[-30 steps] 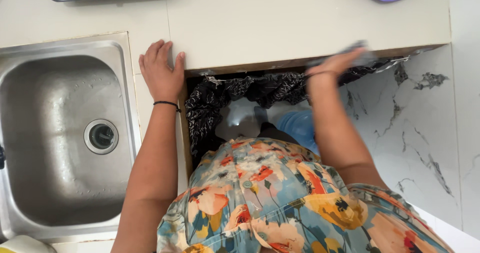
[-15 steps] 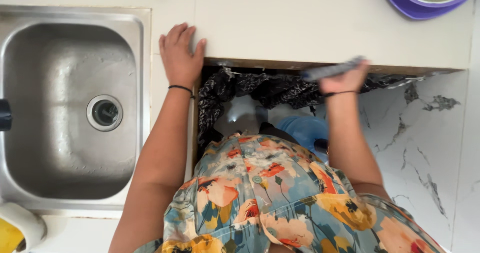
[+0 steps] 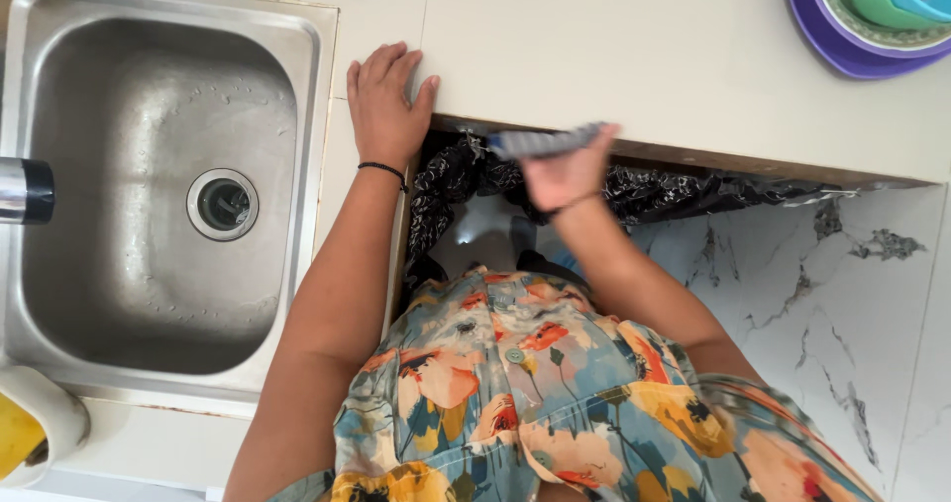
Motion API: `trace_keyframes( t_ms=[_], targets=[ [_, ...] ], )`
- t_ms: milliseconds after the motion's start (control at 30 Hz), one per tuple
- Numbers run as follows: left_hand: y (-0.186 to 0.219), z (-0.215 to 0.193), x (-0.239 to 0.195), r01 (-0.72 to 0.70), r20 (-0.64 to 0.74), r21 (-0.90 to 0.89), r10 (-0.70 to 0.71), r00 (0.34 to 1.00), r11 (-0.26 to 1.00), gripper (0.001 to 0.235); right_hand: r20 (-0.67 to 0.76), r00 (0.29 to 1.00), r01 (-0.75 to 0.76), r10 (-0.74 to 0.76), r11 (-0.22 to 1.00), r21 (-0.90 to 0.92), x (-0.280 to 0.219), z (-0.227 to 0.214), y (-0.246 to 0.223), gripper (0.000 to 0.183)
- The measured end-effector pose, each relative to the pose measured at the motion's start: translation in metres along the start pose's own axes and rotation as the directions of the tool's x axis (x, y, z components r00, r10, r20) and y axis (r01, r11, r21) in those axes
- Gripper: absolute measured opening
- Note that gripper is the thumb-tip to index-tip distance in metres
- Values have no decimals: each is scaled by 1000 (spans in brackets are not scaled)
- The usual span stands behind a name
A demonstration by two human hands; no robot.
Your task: The person wipes down the kitchen countertop and the edges around the sink with a cloth.
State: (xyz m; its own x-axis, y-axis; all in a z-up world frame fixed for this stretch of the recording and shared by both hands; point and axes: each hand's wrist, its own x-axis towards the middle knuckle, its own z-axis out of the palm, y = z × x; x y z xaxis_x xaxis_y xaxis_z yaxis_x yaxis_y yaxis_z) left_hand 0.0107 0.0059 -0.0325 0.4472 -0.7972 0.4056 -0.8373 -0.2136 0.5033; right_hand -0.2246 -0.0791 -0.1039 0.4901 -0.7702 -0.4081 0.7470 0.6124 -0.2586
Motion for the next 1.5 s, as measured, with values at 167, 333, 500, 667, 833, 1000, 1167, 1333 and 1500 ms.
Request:
trace_keyframes(
  t_ms=[167, 333, 500, 667, 833, 1000, 1167, 1333, 1500],
  targets=[
    [3, -1, 1, 17, 8, 0, -17, 1000, 1000, 35, 68, 987, 141, -148, 985, 95, -25, -61, -143, 80],
    [5, -2, 4, 4, 1, 28, -4, 1000, 1000, 36, -182, 724, 606, -665, 740, -293, -30, -105, -237, 80],
    [7, -1, 3, -9, -11, 41, 10, 1000, 999, 36, 313, 361, 97, -878, -298, -950, -21, -106, -185, 73],
    [5, -1, 5, -18, 20, 62, 17, 1000, 998, 36, 705, 625, 64, -335, -878, -474, -56, -35, -125, 56],
    [2, 1, 2, -25, 33, 47, 23, 999, 999, 36, 696, 718, 340, -8, -869, -361, -67, 13, -153, 62],
    [-1, 1, 0, -38, 13, 34, 38, 999, 999, 35, 606, 718, 50, -343, -843, -536, -72, -31, -258, 62],
    [2, 0, 1, -38, 19, 34, 38, 999, 999, 35, 515, 614, -156, -598, -732, -663, -75, -72, -339, 59],
    [5, -2, 3, -25, 20, 25, 25, 1000, 999, 34, 611, 696, 42, -377, -828, -559, -64, -69, -284, 59],
    [3, -2, 1, -46, 2, 15, 46, 999, 999, 33, 602, 707, 74, -371, -808, -585, -84, -63, -306, 54]
  ],
)
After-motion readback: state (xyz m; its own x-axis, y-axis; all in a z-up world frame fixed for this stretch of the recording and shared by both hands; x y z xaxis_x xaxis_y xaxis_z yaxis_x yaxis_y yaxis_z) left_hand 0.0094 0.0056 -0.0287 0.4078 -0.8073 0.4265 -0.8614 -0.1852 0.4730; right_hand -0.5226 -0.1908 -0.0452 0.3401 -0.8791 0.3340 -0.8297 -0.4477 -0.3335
